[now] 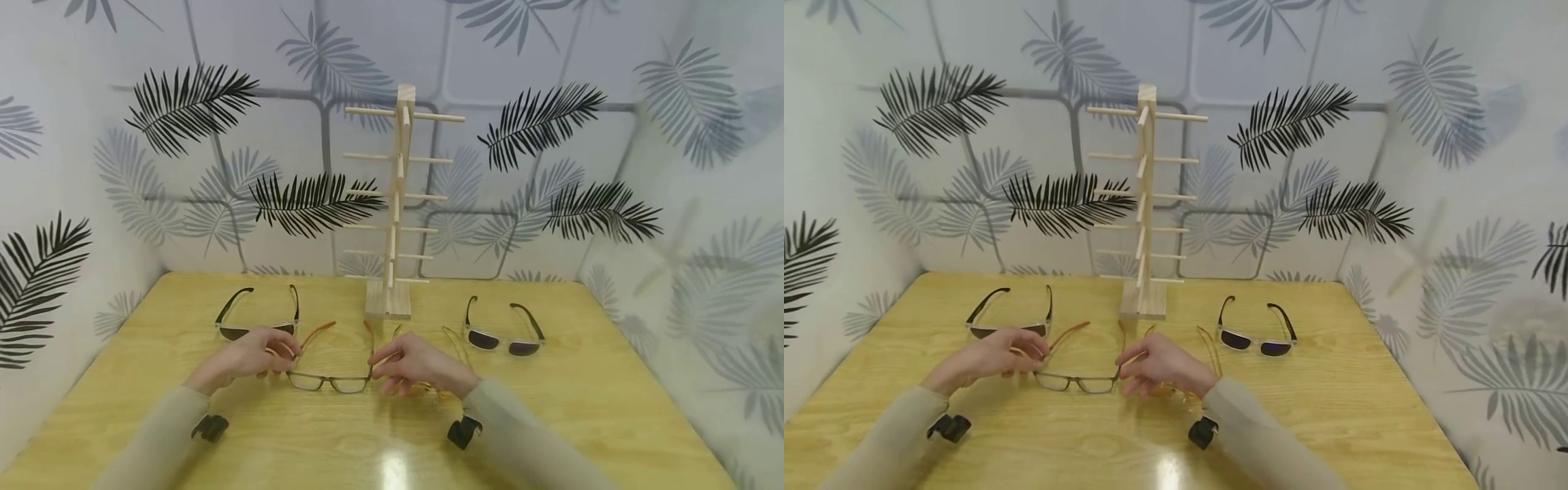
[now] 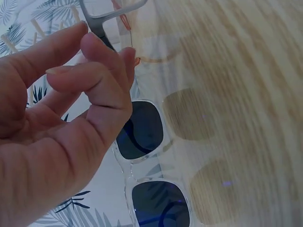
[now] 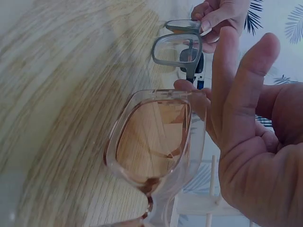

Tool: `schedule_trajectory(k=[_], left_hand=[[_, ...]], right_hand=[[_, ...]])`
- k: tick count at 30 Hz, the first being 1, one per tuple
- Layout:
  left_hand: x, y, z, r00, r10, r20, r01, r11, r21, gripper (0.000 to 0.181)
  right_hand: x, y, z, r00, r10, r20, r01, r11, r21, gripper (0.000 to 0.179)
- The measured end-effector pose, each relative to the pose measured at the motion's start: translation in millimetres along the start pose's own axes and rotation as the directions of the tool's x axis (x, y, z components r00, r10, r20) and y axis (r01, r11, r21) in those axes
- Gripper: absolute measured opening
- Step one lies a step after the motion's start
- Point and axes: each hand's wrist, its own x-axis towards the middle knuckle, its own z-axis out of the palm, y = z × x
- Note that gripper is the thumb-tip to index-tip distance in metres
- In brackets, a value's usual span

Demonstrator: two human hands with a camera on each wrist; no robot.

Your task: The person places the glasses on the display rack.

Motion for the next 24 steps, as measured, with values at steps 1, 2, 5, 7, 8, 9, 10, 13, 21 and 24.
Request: schedule_trajectory(k=[1, 2, 5, 7, 8, 9, 10, 13, 21, 24], left_hand=[[0.2, -0.5, -0.7, 1.0, -0.004, 0.005, 0.004, 1.0, 0.001, 0.025], [0.3, -1.1, -1.3, 1.0, -0.008, 0.009, 0.008, 1.0, 0.003, 0.025], [1.2, -3.0, -3.2, 1.0, -0.01, 0.016, 0.009, 1.0, 0.003, 0.027], [1.7, -4.2, -4.4, 1.0, -0.01, 0.021, 0.01, 1.0, -0.006, 0.027], [1.8, -4.7, -5.0, 1.0, -0.011, 0.023, 0.011, 1.0, -0.012, 0.028], [1.9, -5.1, -5.5, 1.0, -0.014, 0.025, 0.014, 1.0, -0.02, 0.028], [2.5, -4.6, -5.6, 0.999, -0.014, 0.03, 0.015, 1.0, -0.027, 0.028], [4.1, -3.2, -6.1, 0.999, -0.006, 0.042, 0.008, 0.999, -0.042, 0.029], [2.9, 3.0, -10.9, 0.995, 0.046, 0.083, -0.039, 0.996, -0.083, 0.035], [3.8, 4.8, -12.9, 0.988, 0.078, 0.13, -0.061, 0.99, -0.126, 0.037]], right_hand=[[0.8, -1.0, 1.1, 1.0, 0.009, 0.005, -0.009, 1.0, -0.008, 0.033], [1.7, -1.7, 2.2, 1.0, 0.016, 0.009, -0.016, 1.0, -0.018, 0.033], [4.8, -3.1, 5.5, 0.999, 0.036, 0.013, -0.036, 0.999, -0.025, 0.034], [6.9, -3.5, 7.3, 0.999, 0.046, 0.012, -0.046, 0.999, -0.022, 0.034], [7.9, -3.4, 8.0, 0.999, 0.045, 0.011, -0.045, 0.999, -0.022, 0.034], [8.7, -3.3, 8.4, 0.999, 0.043, 0.01, -0.042, 0.999, -0.018, 0.034], [8.8, -2.7, 7.9, 0.999, 0.04, 0.01, -0.04, 0.999, -0.016, 0.034], [8.0, -0.4, 5.6, 1.0, 0.023, 0.007, -0.023, 1.0, -0.005, 0.034], [-1.4, 4.3, 1.3, 1.0, -0.001, -0.027, 0.003, 0.995, 0.105, 0.03], [-6.1, 5.8, 2.1, 0.999, -0.001, -0.039, 0.008, 0.985, 0.171, 0.031]])
